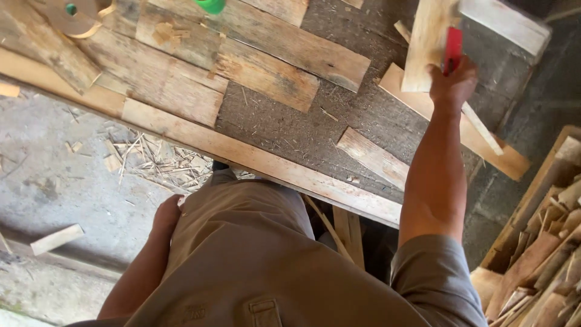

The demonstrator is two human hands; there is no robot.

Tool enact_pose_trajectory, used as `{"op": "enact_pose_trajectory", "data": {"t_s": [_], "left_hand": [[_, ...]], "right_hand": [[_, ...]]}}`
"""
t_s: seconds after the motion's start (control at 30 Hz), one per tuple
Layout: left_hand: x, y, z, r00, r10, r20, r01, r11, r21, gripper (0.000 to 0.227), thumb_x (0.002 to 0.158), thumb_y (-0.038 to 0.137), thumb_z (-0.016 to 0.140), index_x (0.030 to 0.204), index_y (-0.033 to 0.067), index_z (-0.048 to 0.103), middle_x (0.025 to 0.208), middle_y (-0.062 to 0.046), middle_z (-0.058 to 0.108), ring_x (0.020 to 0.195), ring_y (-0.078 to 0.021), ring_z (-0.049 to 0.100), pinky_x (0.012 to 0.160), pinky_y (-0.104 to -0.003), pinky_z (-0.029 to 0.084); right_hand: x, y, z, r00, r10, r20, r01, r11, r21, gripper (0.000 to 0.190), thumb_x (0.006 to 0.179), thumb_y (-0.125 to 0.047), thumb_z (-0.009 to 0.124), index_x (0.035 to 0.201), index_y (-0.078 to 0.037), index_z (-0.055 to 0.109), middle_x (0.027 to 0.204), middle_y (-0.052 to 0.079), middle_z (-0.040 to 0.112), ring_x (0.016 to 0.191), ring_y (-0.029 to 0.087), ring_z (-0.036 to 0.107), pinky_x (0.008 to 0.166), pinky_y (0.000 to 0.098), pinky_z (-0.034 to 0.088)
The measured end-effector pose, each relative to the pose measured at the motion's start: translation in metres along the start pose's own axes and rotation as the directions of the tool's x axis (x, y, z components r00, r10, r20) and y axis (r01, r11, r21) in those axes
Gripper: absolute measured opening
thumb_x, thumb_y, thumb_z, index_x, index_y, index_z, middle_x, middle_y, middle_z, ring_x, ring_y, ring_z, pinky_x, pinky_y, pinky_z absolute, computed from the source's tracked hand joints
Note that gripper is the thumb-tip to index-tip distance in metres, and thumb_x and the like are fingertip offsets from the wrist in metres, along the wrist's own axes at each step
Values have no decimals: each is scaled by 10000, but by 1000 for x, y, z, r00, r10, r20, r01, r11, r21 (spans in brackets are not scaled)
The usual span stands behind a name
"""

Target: The recorder is using a utility knife and tape to repair or patch thin wooden veneer/panels on a workshop bench.

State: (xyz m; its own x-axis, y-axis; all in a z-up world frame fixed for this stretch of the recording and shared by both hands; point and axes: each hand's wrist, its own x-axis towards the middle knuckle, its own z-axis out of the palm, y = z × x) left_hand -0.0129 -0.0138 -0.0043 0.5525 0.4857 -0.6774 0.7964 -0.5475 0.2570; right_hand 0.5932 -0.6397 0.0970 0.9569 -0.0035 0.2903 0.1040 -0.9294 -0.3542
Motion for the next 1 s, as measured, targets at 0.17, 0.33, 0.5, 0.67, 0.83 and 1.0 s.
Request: {"op": "enact_pose_trajectory", "data": {"t_s": [0.17,0.33,0.5,0.67,0.83,1.0], "left_hand": [[-5,24,-8,972,178,-153,-177,984,21,367,928,218,690,1271,87,683,1244,-197,703,1157,-402,651,985,-484,514],[-39,114,-51,861,273,-430,-324,945,-48,229,963,184,700,1177,104,717,1159,-142,720,1036,-380,691,901,-460,556],[-41,183,-82,571,663,-484,-622,734,271,368,927,219,764,1216,6,684,1262,-177,668,1144,-364,659,979,-478,553],[-16,213,-76,618,693,-371,-624,719,306,785,938,498,693,1471,-42,492,1609,-236,369,1495,-411,338,1221,-514,294],[-2,218,-62,643,713,-279,-599,696,397,989,973,645,563,1593,-84,311,1711,-249,150,1603,-394,108,1307,-485,74],[-2,217,-62,625,721,-299,-587,687,428,992,999,695,497,1602,-68,299,1708,-245,177,1599,-387,123,1307,-486,73]], "right_hand": [[-38,-30,-29,984,34,177,-34,999,-4,336,878,-280,929,896,-91,653,828,111,699,718,264,631,646,445,507],[-126,-106,-90,685,179,706,-60,980,-190,427,834,-401,911,951,-74,664,893,108,733,764,251,673,688,435,543],[-187,-92,-85,671,146,727,-50,987,-152,761,650,-398,974,1239,-128,575,963,112,740,827,268,689,776,457,570],[-203,-71,-70,739,133,661,-112,991,-75,674,681,-345,965,1189,-107,590,997,100,745,877,280,707,786,451,575],[-191,-73,-73,713,166,682,-153,985,-80,652,680,-335,962,1173,-96,608,997,114,748,876,285,707,782,445,573],[-163,-61,-76,658,232,717,-139,972,-187,447,851,-391,877,1182,-141,712,1017,92,759,865,268,713,772,454,574]]}}
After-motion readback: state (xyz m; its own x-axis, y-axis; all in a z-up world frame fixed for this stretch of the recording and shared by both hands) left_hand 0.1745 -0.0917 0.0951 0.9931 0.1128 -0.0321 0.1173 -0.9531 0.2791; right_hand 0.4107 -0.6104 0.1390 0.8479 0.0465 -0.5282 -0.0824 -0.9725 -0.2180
